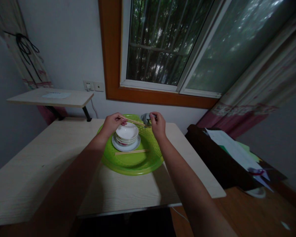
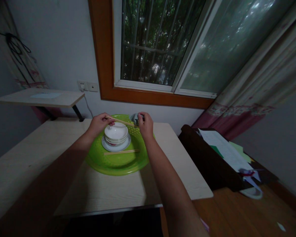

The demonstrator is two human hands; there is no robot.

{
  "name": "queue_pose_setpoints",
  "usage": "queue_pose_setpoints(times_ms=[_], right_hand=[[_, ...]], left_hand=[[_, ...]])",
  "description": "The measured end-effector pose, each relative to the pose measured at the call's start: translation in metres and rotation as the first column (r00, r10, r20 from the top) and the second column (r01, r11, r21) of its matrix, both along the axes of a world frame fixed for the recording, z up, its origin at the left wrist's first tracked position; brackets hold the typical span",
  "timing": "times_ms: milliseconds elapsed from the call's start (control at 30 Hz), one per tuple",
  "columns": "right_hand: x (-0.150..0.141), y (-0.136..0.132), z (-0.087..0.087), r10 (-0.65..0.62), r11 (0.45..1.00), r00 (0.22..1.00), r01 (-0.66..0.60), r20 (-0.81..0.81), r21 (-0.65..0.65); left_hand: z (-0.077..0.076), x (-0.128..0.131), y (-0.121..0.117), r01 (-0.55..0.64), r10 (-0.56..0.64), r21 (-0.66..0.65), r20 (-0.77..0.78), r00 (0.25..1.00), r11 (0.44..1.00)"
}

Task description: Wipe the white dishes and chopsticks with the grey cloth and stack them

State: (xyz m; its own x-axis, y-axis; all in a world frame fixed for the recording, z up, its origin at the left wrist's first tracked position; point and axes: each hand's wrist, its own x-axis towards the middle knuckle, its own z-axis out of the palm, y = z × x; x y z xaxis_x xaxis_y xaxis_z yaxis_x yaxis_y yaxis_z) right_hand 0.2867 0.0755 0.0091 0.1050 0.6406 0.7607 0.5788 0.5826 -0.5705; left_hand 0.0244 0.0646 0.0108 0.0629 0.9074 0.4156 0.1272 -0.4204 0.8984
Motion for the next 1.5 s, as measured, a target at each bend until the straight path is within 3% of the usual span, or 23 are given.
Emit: queue_pose_setpoints(times_ms=[200, 400, 667, 833, 1000, 1233, 1500], right_hand=[[0.0, -0.003, 0.002, 0.031, 0.999, 0.995, -0.033, -0.092, -0.022], [-0.008, -0.01, 0.005, 0.138, 0.99, 0.99, -0.138, -0.029, -0.018], [-0.014, -0.016, 0.004, 0.339, 0.927, 0.938, -0.319, 0.075, -0.197], [-0.013, -0.01, -0.001, 0.344, 0.935, 0.923, -0.32, 0.172, -0.153], [-0.014, -0.006, 0.0, 0.236, 0.971, 0.907, -0.232, 0.349, -0.053], [-0.023, -0.026, 0.013, 0.375, 0.916, 0.822, -0.398, 0.428, -0.038], [-0.022, -0.013, 0.003, 0.281, 0.959, 0.883, -0.271, 0.376, -0.08]], left_hand=[[0.002, 0.001, -0.003, 0.042, -0.042, 0.0, -0.018, 0.999, 0.999], [0.002, 0.003, -0.002, 0.009, -0.01, -0.019, -0.027, 1.0, 1.0], [0.001, 0.001, 0.001, -0.026, 0.027, -0.025, 0.037, 0.999, 0.999], [0.001, 0.001, 0.001, -0.024, 0.024, -0.001, 0.082, 0.996, 1.0], [-0.001, 0.002, 0.003, -0.019, 0.02, -0.017, 0.069, 0.997, 1.0], [0.0, 0.004, 0.003, 0.022, -0.02, -0.022, 0.117, 0.993, 1.0], [-0.002, 0.005, 0.004, 0.061, -0.054, -0.073, 0.097, 0.994, 0.995]])
